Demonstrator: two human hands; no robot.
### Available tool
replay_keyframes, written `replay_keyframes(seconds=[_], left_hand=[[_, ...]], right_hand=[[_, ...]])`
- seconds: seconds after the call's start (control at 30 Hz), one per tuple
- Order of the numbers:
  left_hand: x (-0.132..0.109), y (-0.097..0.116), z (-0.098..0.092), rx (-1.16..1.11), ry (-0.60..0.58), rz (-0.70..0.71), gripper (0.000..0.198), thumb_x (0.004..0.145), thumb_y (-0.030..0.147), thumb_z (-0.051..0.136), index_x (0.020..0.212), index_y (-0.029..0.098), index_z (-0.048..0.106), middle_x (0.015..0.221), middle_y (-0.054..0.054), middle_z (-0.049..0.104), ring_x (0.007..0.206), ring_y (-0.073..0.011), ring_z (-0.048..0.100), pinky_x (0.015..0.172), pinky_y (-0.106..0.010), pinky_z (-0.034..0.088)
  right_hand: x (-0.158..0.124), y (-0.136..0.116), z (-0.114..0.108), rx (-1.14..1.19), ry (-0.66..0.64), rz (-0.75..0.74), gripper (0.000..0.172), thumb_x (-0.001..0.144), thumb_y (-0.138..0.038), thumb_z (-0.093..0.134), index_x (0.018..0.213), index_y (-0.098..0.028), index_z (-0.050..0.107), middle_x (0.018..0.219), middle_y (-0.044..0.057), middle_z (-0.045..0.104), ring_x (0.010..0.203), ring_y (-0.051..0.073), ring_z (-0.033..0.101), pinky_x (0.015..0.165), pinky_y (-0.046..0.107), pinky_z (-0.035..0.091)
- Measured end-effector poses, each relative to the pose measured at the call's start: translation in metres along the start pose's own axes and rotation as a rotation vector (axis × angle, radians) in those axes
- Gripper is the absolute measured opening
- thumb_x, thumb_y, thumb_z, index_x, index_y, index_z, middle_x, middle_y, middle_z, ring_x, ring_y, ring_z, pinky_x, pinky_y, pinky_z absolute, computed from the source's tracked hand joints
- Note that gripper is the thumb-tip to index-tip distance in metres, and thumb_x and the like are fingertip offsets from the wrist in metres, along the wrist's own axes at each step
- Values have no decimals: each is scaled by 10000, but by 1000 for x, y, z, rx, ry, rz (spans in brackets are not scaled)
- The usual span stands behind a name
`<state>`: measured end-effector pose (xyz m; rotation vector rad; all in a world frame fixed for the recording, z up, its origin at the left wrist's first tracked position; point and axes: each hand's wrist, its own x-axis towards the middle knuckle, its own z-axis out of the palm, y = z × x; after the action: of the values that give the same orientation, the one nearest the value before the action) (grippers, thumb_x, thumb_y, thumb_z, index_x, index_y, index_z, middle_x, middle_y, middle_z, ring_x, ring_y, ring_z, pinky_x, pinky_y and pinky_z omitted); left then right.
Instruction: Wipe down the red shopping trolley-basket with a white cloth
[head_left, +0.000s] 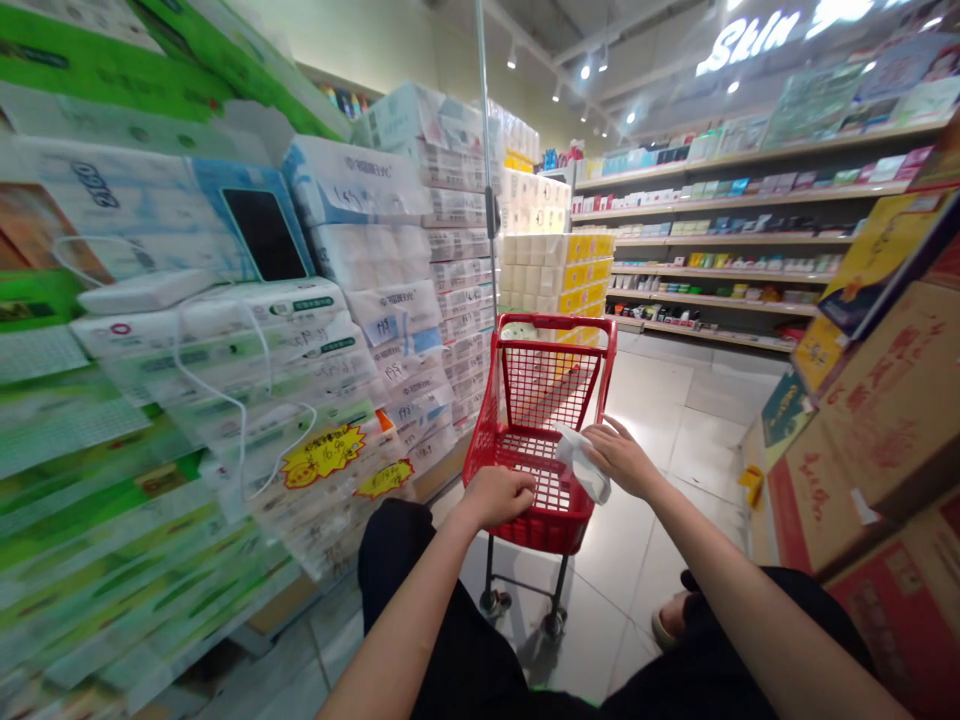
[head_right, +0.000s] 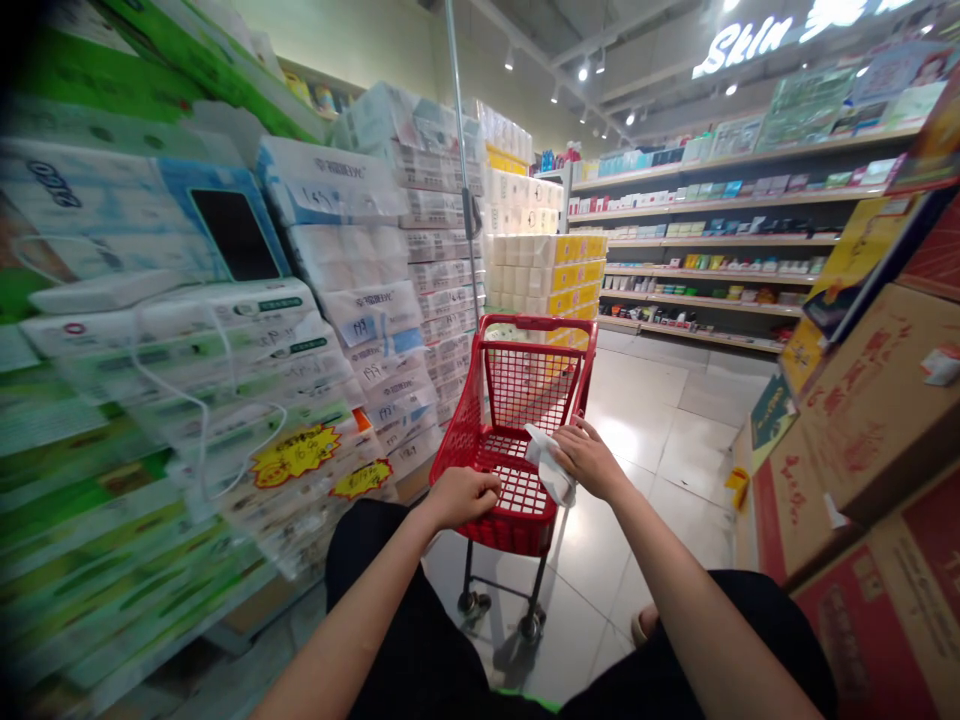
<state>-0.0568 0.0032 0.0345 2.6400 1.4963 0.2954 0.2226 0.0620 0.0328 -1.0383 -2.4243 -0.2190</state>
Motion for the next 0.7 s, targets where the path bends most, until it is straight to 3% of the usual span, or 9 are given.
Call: replay_keyframes(seconds=[0.1,0.27,0.43,0.57,0.7], left_hand=[[-3,-4,-2,-11,8,4,252,865,354,448,841,283,688,825,10,715,808,-185,644,702,-247,401],[-14,-21,-12,-43,3,-33,209,831,325,478,805,273,679,802,26,708,778,-162,633,669,-228,375],[-19,-44,-21,-77,-26,-93,228,852,324,452,855,288,678,790,44,694,745,-144,619,652,-220,363],[-16,-51,-23,-89,-50,-76,244,858,310,422,818,274,660,768,48,680,736,-135,607,671,-215,367],[-10,-47,-21,-127,-56,-33,238,845,297,421,815,273,657,771,58,678,723,-126,602,678,-208,371]], right_hand=[[3,0,7,11,50,61,351,995,-377,286,1050,-248,608,1051,33,669,1086,190,561,1119,448,271],[2,-34,19,78,152,135,323,995,-368,292,962,-231,583,985,60,649,1031,212,538,1017,426,374],[1,-52,17,72,113,68,299,992,-365,326,904,-224,574,931,43,643,967,192,537,1015,399,360],[-2,-29,6,1,51,-3,307,994,-382,330,996,-229,596,992,35,653,1022,182,550,1105,413,259],[-5,15,-6,-91,41,67,337,990,-413,323,1041,-240,608,1060,41,659,1074,195,550,1116,422,233]])
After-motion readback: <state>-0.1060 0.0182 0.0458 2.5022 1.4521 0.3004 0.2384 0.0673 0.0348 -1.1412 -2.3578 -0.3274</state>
